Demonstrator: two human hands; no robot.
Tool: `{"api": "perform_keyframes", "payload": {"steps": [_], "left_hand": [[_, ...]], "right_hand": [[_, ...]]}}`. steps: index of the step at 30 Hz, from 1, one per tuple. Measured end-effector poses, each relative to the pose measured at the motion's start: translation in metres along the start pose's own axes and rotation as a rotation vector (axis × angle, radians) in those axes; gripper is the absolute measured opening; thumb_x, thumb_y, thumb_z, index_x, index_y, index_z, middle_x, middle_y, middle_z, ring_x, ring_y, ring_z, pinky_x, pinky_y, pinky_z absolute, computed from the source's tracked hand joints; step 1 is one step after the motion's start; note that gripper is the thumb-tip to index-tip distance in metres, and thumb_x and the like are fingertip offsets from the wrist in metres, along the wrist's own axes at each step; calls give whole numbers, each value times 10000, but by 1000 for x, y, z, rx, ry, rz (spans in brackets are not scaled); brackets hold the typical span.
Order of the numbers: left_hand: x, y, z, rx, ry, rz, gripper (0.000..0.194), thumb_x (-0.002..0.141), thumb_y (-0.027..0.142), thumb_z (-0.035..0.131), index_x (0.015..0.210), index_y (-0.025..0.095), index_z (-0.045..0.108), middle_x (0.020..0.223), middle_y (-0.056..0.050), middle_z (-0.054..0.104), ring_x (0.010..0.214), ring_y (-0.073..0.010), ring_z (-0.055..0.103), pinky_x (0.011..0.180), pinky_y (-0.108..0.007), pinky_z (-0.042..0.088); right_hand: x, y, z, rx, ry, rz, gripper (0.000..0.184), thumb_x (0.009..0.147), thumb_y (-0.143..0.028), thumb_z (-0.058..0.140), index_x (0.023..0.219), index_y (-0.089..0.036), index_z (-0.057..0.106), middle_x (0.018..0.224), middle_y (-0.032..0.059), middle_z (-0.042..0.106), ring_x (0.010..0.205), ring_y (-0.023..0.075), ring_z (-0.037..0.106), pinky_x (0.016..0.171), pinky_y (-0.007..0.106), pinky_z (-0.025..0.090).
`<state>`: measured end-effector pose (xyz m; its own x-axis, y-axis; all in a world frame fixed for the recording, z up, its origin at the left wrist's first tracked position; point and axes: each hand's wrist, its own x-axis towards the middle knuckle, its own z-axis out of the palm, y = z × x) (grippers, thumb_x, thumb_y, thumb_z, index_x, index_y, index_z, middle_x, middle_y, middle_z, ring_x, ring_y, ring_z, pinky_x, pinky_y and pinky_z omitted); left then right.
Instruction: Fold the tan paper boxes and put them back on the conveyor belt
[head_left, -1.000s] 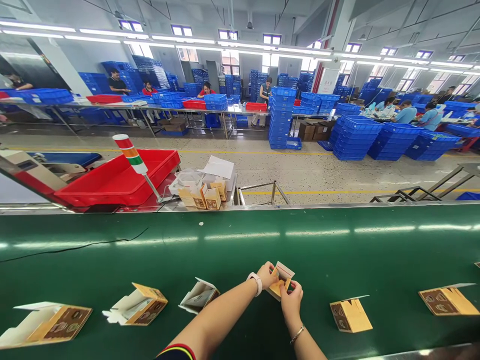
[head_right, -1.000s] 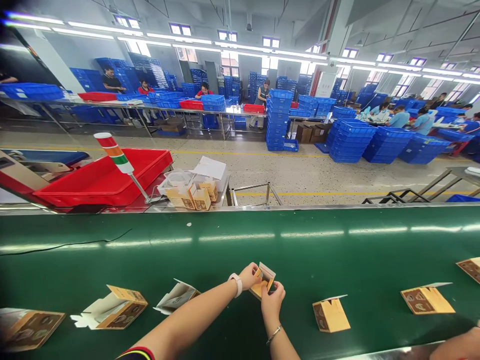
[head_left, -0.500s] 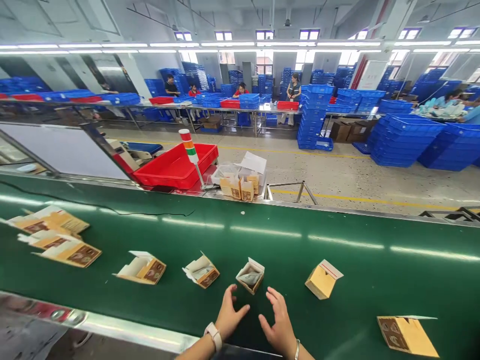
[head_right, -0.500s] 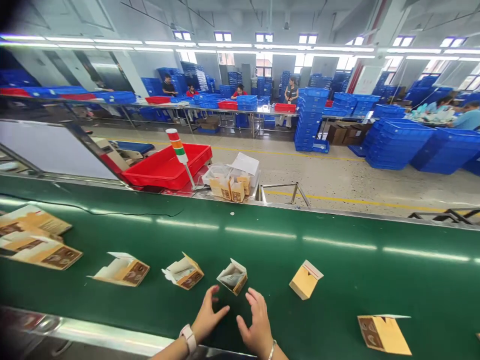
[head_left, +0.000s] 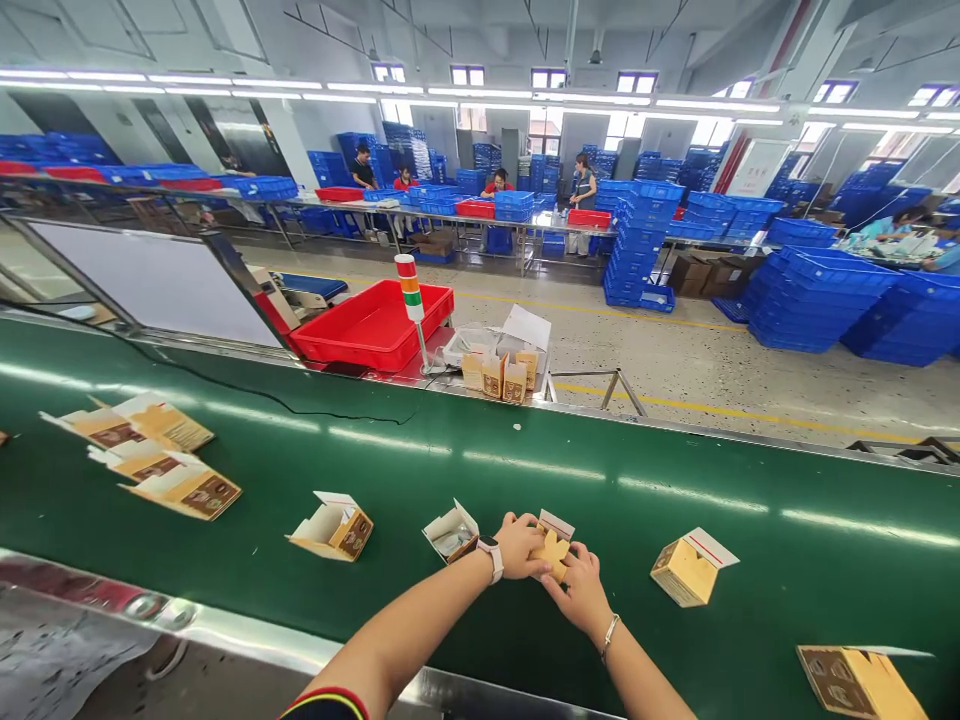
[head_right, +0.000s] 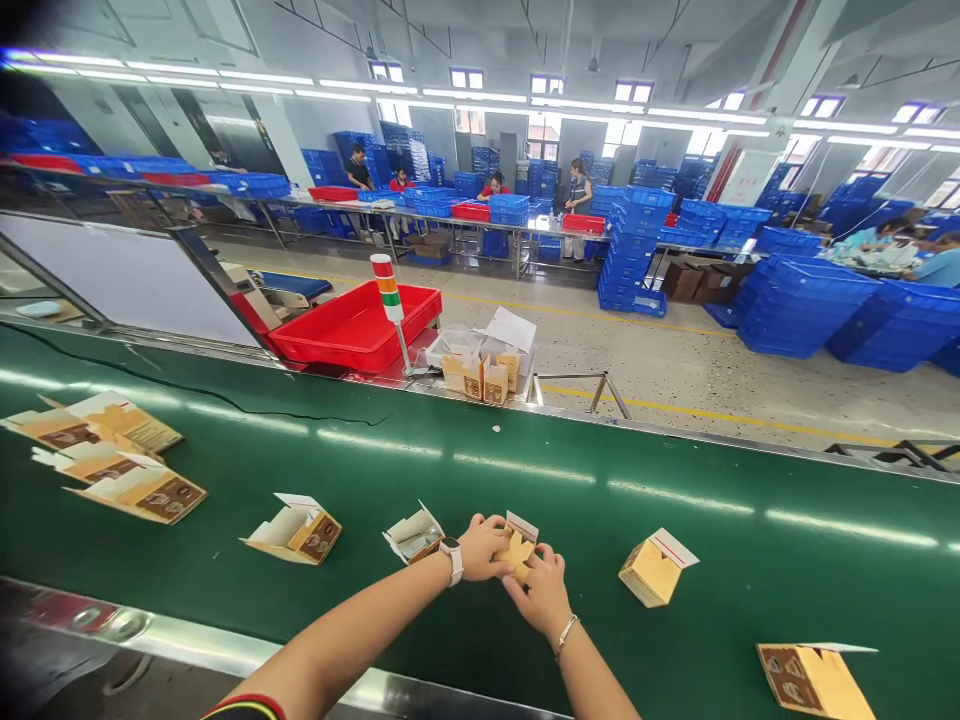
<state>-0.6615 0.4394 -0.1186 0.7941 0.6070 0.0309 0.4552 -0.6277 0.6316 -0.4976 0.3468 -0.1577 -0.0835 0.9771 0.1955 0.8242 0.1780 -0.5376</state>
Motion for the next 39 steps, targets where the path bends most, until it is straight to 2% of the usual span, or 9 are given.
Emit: {"api": "perform_keyframes", "payload": {"steps": [5, 11, 17, 21, 25, 30, 32, 35, 39], "left_hand": [[15, 10, 24, -307, 127, -79, 145, 805, 321, 563, 772, 244, 681, 903, -65, 688, 948, -249, 571, 937, -431, 376], [10, 20, 73, -567, 606, -430, 353, 663, 173, 706, 972, 185, 535, 1139, -100, 589, 1172, -253, 517, 1045, -413, 372], [37, 33, 78, -1094, 308, -667, 220, 760, 132, 670, 912, 169, 516, 972, -72, 656, 898, -177, 655, 812, -295, 527], [40, 45, 76, -1051, 345, -689, 255, 743, 157, 695, 932, 158, 525, 1008, -94, 650, 926, -184, 640, 825, -292, 513], [-6, 40, 81, -823, 271, -508, 195, 746, 265, 669, 874, 172, 556, 946, -66, 646, 928, -181, 599, 884, -308, 465], [-90, -13, 72, -770, -494, -685, 183, 683, 316, 682, 765, 189, 580, 687, -2, 617, 692, -192, 607, 732, -382, 487], [-105, -36, 52, -696, -279, -760, 275, 638, 264, 706, 879, 186, 601, 803, -36, 651, 790, -232, 638, 786, -417, 490], [-95, -56, 8, -581, 319, -594, 654, 554, 167, 738, 1176, 186, 536, 1226, -121, 582, 1162, -302, 549, 1001, -442, 413], [-58, -57, -29, -473, 250, -295, 967, 422, 146, 805, 1324, 211, 462, 1421, -129, 443, 1344, -331, 373, 1137, -488, 252]], "right_hand": [[-6, 18, 17, 344, 429, 213, 500, 843, -589, 466, 529, -212, 562, 866, 86, 610, 886, 238, 558, 794, 403, 473], [-12, 40, 56, 467, 778, 653, 380, 686, -570, 608, 793, -223, 496, 816, 29, 504, 658, 175, 529, 580, 321, 491], [-6, 54, 57, 484, 762, 695, 295, 698, -486, 561, 801, -221, 484, 761, 26, 532, 668, 190, 558, 570, 310, 483], [-13, 49, 44, 463, 785, 713, 398, 719, -556, 532, 873, -190, 499, 832, 91, 552, 744, 252, 568, 657, 406, 499], [-43, 23, 30, 192, 957, 475, 494, 764, -563, 557, 1043, -159, 500, 1072, 176, 526, 1041, 324, 512, 907, 537, 418], [-62, -28, 33, 232, 484, -101, 162, 875, -351, 501, 897, -223, 597, 860, 69, 624, 822, 207, 614, 738, 354, 518], [-54, -47, 37, 284, 154, -260, 203, 893, -329, 467, 799, -244, 627, 716, 20, 628, 688, 162, 611, 650, 283, 517], [-36, -69, 45, 335, -187, -422, 239, 900, -353, 447, 912, -274, 673, 792, 8, 688, 739, 150, 647, 701, 268, 542], [-27, -72, 58, 291, 7, -474, 339, 849, -327, 501, 1160, -243, 606, 1138, 107, 646, 1044, 234, 619, 862, 385, 543]]}}
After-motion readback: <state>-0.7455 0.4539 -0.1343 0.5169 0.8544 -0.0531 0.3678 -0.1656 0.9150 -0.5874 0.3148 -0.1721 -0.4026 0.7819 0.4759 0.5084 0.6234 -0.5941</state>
